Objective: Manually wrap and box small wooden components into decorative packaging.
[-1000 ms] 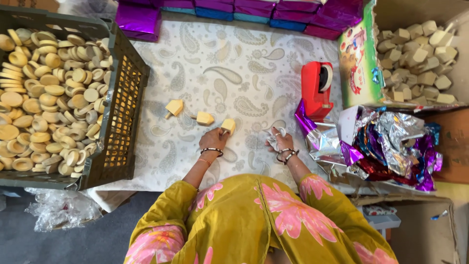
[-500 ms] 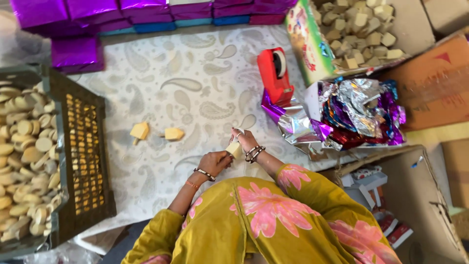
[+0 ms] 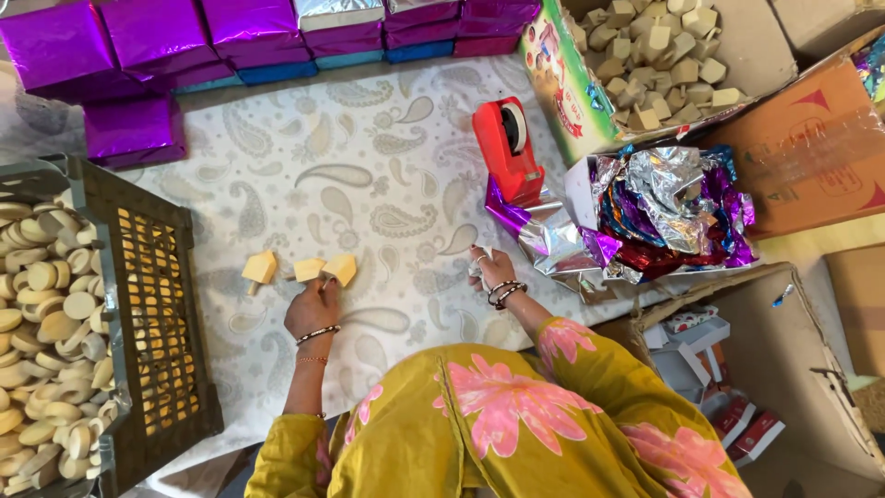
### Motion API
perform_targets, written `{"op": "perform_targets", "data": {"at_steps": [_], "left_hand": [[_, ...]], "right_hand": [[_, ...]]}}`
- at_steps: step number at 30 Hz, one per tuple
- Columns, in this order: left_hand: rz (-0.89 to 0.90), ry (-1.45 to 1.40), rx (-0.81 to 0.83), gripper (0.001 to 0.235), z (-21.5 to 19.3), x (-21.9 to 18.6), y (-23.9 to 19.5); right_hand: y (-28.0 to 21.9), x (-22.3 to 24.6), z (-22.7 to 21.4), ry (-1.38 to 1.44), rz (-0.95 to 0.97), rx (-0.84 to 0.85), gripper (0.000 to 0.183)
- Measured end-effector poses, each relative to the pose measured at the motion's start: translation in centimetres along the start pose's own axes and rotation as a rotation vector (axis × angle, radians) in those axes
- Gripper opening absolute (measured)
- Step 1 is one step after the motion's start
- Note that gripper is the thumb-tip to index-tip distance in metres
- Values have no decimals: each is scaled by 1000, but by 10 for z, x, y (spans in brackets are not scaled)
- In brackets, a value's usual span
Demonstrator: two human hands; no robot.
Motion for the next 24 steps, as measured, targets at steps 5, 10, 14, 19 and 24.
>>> {"op": "perform_targets", "data": {"at_steps": [5, 10, 14, 19, 24], "left_hand": [[-65, -35, 138, 44, -1, 0, -6], [-80, -85, 307, 50, 9, 0, -10], [-67, -153, 410, 47, 9, 6, -7], [-136, -554, 438, 34, 44, 35, -2], [-179, -957, 428, 19, 70, 58, 7]], "right_hand": [[1, 2, 1, -39, 5, -11, 44], [-1, 5, 2, -84, 0, -20, 48], [-23, 36, 9, -361, -182, -139, 39], [-83, 93, 21, -720, -639, -471, 40], [-108, 83, 52, -1364, -866, -472, 62]]}}
Point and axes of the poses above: each hand's wrist, its own y-axis towards the middle knuckle, its own z-axis out of the palm, x = y × z, the point moved 7 cm from there along y, towards the middle knuckle, and after that the axes turned 9 degrees about z, right-handed, at the moved point
